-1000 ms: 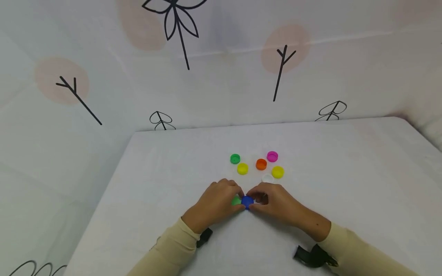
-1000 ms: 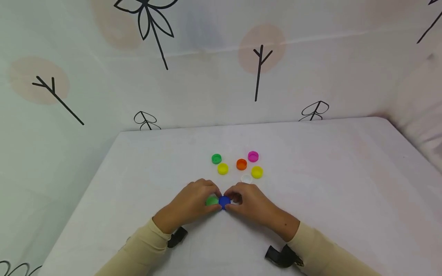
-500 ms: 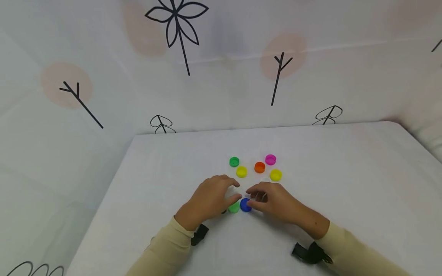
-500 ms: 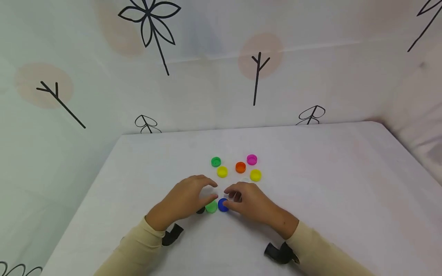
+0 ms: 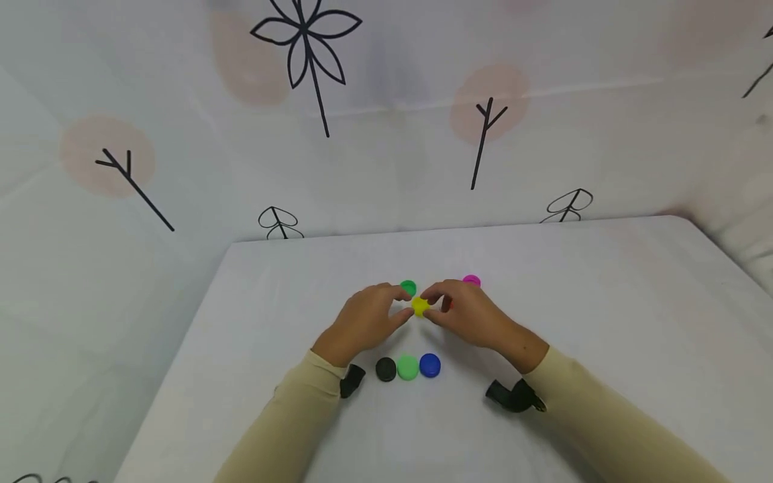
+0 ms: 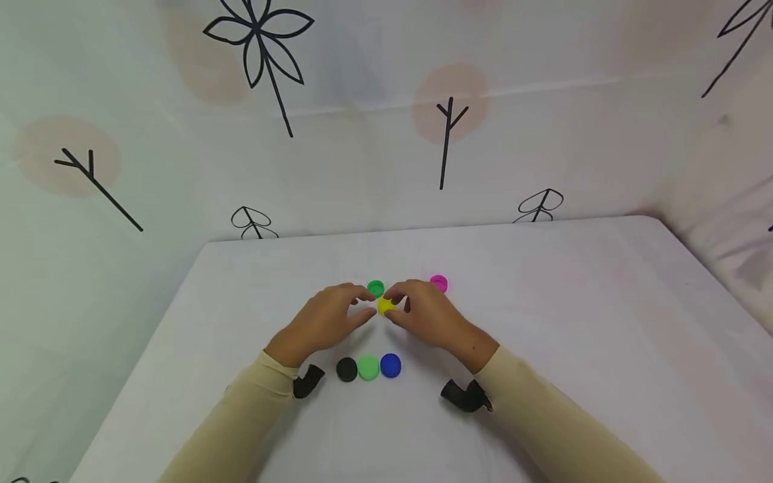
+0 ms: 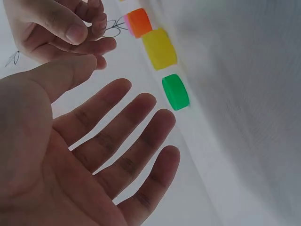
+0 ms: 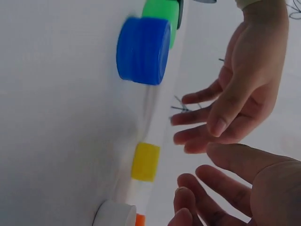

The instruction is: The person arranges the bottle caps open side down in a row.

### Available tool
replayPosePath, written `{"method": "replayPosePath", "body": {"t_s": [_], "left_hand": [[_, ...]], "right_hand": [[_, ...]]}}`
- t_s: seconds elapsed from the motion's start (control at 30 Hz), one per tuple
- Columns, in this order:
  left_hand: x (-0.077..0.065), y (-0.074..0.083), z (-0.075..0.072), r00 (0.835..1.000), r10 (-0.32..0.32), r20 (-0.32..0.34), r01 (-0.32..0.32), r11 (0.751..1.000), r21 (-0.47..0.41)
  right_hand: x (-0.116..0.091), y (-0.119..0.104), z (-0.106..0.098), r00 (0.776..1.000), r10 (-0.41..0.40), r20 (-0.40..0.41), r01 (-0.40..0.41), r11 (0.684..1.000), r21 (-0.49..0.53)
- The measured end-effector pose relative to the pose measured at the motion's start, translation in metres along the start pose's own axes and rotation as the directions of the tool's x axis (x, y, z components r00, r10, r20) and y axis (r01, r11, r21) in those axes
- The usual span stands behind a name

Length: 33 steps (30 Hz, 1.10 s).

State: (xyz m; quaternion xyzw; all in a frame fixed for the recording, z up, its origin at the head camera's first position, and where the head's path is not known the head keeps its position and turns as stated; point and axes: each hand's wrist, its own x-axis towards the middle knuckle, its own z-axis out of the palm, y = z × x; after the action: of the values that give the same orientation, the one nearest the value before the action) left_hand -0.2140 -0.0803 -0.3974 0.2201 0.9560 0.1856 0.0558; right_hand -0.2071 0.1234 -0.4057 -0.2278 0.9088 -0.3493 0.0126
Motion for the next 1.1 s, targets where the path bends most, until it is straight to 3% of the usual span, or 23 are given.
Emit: {"method": "replayPosePath", "body": {"t_s": [0.17,0.37,0.6,0.87,1.1], "left_hand": [[0.008,-0.001,0.009,0.998,-0.042,0.046,0.044,0.998,-0.035],[0.006,-0.001,0.013,0.993,-0.088,0.075,0.091,0.995,-0.031],[0.002,-0.002,0.016,0.996,-0.078,0.044,0.08,0.996,-0.034],[0.002,-0.004,0.02,0.999,-0.036,0.017,0.036,0.999,-0.015],[0.006,-0.004,0.023,1.0,-0.017,0.004,0.017,1.0,-0.008]], "right_hand": [[0.004,0.006,-0.001,0.997,0.067,0.035,-0.068,0.998,0.018],[0.008,0.008,0.004,0.989,0.118,0.094,-0.117,0.993,-0.014],[0.009,0.005,0.007,0.983,0.137,0.123,-0.14,0.99,0.021],[0.006,0.005,0.013,0.993,0.067,0.1,-0.066,0.998,-0.005],[0.007,0.01,0.013,0.99,0.063,0.13,-0.066,0.997,0.025]]}}
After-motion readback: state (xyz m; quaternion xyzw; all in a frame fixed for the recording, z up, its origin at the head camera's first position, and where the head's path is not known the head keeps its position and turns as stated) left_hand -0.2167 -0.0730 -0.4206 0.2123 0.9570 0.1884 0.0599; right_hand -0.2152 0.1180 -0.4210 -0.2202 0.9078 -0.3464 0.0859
